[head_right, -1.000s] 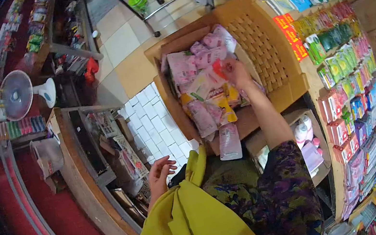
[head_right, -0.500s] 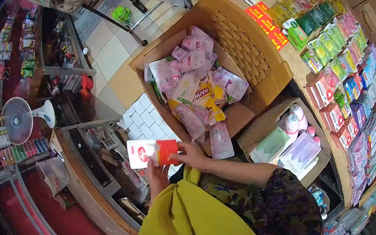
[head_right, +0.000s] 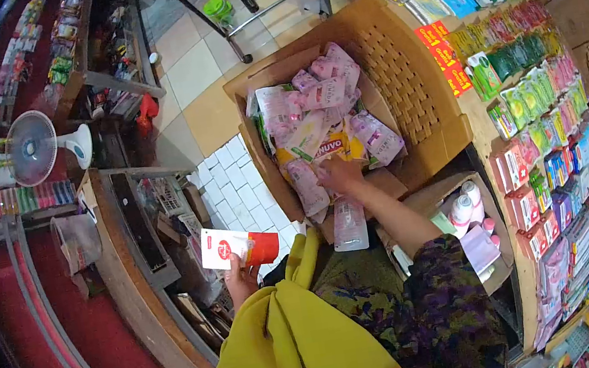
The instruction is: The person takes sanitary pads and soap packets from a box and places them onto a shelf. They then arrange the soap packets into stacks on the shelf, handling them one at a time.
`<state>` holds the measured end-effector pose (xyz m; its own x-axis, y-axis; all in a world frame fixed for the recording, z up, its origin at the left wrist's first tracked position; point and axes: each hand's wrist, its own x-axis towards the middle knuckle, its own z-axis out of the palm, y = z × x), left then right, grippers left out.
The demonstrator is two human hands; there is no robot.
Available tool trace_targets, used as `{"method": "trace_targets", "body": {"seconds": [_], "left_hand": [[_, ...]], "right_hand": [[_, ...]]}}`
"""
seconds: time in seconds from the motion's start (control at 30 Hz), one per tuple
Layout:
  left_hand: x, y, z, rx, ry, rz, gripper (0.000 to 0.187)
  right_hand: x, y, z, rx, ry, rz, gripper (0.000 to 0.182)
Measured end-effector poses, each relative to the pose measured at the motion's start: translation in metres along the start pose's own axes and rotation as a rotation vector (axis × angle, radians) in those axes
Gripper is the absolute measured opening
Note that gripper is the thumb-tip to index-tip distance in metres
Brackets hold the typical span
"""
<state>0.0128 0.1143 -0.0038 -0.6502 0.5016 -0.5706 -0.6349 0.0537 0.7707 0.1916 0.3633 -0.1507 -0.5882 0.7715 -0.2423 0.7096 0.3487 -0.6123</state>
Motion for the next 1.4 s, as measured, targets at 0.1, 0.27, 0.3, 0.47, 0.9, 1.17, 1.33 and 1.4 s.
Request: {"method": "trace_targets", "body": {"seconds": [0.1, 0.27, 0.3, 0.47, 0.9, 1.17, 1.33, 1.4], "left_hand": [[-0.005, -0.001, -0.001, -0.017, 0.033, 0.007, 0.034], [-0.012, -0.001, -0.004, -0.032, 0.035, 0.013, 0.033], [-0.013, 0.0, -0.004, -0.035, 0.042, 0.017, 0.033], [-0.014, -0.003, -0.013, -0.043, 0.047, 0.029, 0.032], [-0.029, 0.003, -0.017, 0.016, 0.106, 0.036, 0.032], [-0.053, -0.007, -0.038, -0.035, 0.263, 0.058, 0.032], [-0.064, -0.012, -0.052, -0.075, 0.281, 0.035, 0.03], [-0.07, -0.016, -0.062, -0.1, 0.274, 0.034, 0.031]], "right_hand": [[0.004, 0.013, 0.025, 0.057, 0.044, 0.001, 0.037], [0.015, 0.027, 0.021, 0.216, -0.117, 0.076, 0.035], [0.017, 0.029, 0.016, 0.235, -0.106, 0.088, 0.033], [0.027, 0.054, -0.021, 0.268, -0.182, 0.143, 0.034], [0.121, -0.001, 0.015, -0.32, -0.007, -0.298, 0.026], [0.144, 0.02, 0.043, -0.518, -0.117, -0.278, 0.028], [0.134, 0.019, 0.033, -0.788, -0.143, -0.427, 0.022], [0.14, 0.051, 0.069, -0.701, -0.009, -0.483, 0.017]]}}
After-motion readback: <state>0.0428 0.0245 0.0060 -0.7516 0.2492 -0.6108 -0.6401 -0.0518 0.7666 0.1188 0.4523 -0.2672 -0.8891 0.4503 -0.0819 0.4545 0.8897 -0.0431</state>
